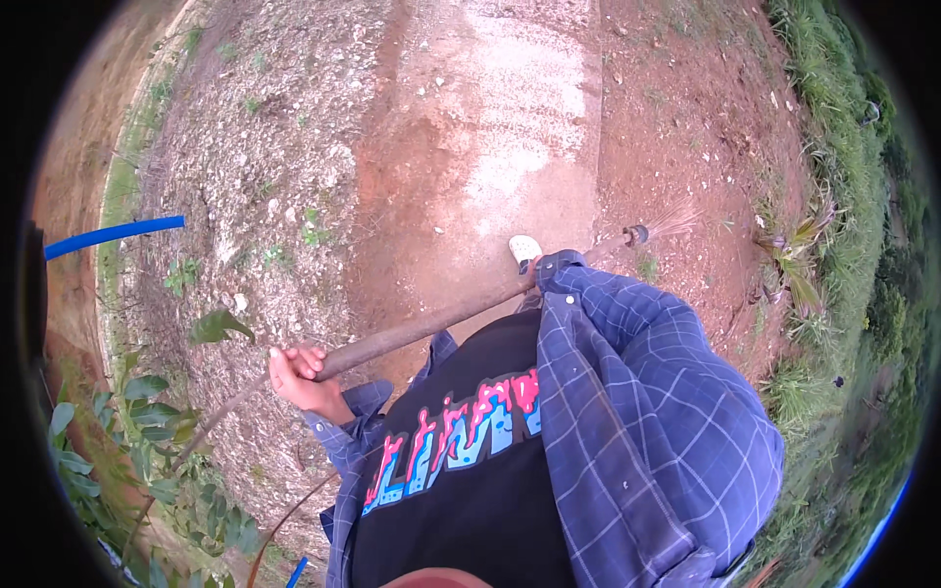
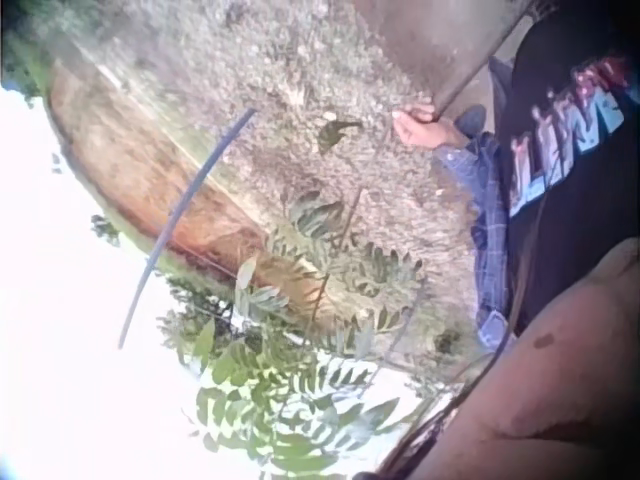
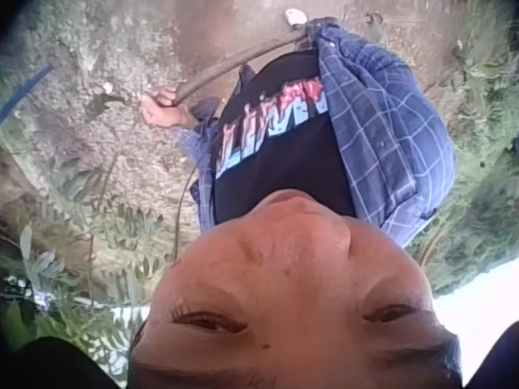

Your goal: The person sweeps a concrete path on a hillside using a long-handled broom made of twigs, moving dirt and debris from the center toward the edges.

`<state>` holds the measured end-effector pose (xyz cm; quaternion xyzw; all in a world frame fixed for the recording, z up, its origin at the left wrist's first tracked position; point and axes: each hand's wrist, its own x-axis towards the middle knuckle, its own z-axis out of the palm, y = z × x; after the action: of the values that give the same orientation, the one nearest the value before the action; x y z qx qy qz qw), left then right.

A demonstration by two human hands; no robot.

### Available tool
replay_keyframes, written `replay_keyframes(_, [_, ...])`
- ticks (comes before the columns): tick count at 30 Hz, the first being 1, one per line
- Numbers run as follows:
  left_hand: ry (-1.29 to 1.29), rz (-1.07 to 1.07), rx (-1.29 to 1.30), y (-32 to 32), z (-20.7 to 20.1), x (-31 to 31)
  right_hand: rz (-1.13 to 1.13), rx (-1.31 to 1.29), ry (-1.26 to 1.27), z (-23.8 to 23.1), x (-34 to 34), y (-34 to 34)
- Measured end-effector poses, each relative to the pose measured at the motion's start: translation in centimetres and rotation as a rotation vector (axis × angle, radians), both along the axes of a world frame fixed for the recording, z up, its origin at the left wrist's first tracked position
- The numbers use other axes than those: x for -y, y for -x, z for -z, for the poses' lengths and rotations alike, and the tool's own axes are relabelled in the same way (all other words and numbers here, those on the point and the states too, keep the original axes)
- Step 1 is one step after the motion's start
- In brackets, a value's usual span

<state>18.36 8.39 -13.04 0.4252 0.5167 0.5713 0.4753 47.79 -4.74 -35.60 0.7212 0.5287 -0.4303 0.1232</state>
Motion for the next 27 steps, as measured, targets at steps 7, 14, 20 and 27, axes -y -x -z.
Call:
replay_keyframes(7, [-0.668, 0.079, -0.051, 0.1, -12.5, 2.6, 0.163, -0.361, -0.843, 0.5, -14.4, 3.4])
replay_keyframes(14, [-0.962, 0.118, -0.564, -5.7, -10.3, 2.2, -0.293, -0.282, -0.59, 0.6, -29.0, 5.3])
replay_keyframes(20, [-0.259, 0.031, -0.218, -7.3, -4.3, -6.5, -0.104, -0.156, -0.275, 6.2, -14.3, -2.0])
replay_keyframes(27, [-0.076, 0.179, 0.038, -6.8, 0.4, -9.6, 0.185, -0.049, -0.01, -1.0, -8.3, -6.3])
